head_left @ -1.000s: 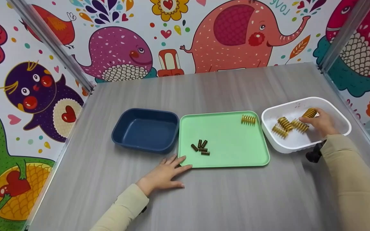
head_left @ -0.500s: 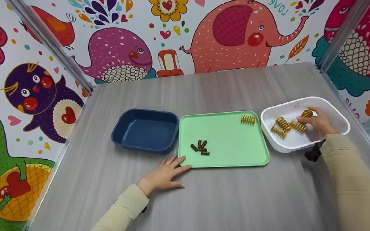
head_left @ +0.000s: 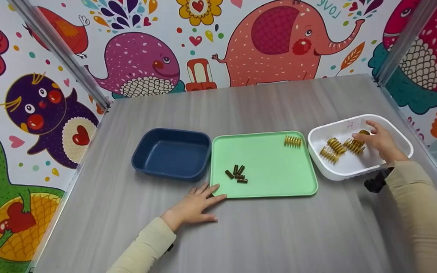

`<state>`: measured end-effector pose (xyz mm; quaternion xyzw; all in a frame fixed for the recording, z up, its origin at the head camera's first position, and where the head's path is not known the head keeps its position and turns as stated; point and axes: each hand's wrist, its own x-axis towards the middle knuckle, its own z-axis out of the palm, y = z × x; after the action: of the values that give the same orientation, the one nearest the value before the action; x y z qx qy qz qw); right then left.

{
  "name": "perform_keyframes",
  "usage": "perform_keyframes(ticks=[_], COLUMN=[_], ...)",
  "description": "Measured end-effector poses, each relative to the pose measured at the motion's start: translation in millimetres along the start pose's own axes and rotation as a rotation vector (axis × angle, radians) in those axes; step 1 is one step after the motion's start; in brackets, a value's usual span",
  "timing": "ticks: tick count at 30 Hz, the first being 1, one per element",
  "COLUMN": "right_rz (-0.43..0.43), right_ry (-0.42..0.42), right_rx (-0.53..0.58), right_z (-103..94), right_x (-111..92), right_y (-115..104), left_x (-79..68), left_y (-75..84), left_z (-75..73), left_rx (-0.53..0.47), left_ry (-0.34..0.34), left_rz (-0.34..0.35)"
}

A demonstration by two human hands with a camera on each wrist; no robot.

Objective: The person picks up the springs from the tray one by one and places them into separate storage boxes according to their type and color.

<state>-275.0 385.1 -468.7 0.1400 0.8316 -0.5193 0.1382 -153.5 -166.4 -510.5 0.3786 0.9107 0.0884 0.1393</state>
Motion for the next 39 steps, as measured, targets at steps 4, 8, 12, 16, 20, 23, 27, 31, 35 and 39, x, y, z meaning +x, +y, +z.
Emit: perform_keyframes(ticks=[4,8,12,16,20,23,27,31,35,39], right_rz=[-0.062,-0.131,-0.224,-0.31,-0.358,-0.392,-0.445,-0.467,-0.424,-0.378], right_ry=[0.045,0.087,0.14,0.178,0.172,0.15,0.107,0.059,0.01,-0.024], right_rx=[-0.024,-0.014,-0.027,-0.008,0.043,0.101,0.187,0.224,0.2,0.117], right_z=[5.3,15.1,33.4,54.3,76.2,94.4,120.8,145.6,162.1,170.8], right_x=[-9.8,-19.2,-27.7,-33.6,-38.7,-42.6,-45.4,-45.1,-39.3,-34.9], right_y=[-12.6,-26.3,-43.6,-60.1,-72.7,-79.0,-80.5,-78.5,-74.4,-68.7], left_x=[0.0,0.6,0.5,0.3,0.6,0.9,1.2,0.4,0.1,0.0], left_y=[0.9,2.0,2.7,2.4,2.1,2.3,2.1,2.4,2.6,2.3], left_z=[0.1,-0.4,-1.8,-0.8,0.4,0.2,-0.5,-1.8,-1.9,-1.1], left_rx=[-0.006,-0.011,-0.015,-0.013,-0.008,-0.007,-0.006,-0.017,-0.019,-0.021], left_ry=[0.001,-0.002,-0.005,0.0,0.01,0.014,0.004,-0.006,-0.002,-0.001], left_rz=[-0.003,-0.008,-0.015,-0.014,-0.007,-0.005,-0.008,-0.013,-0.008,-0.006])
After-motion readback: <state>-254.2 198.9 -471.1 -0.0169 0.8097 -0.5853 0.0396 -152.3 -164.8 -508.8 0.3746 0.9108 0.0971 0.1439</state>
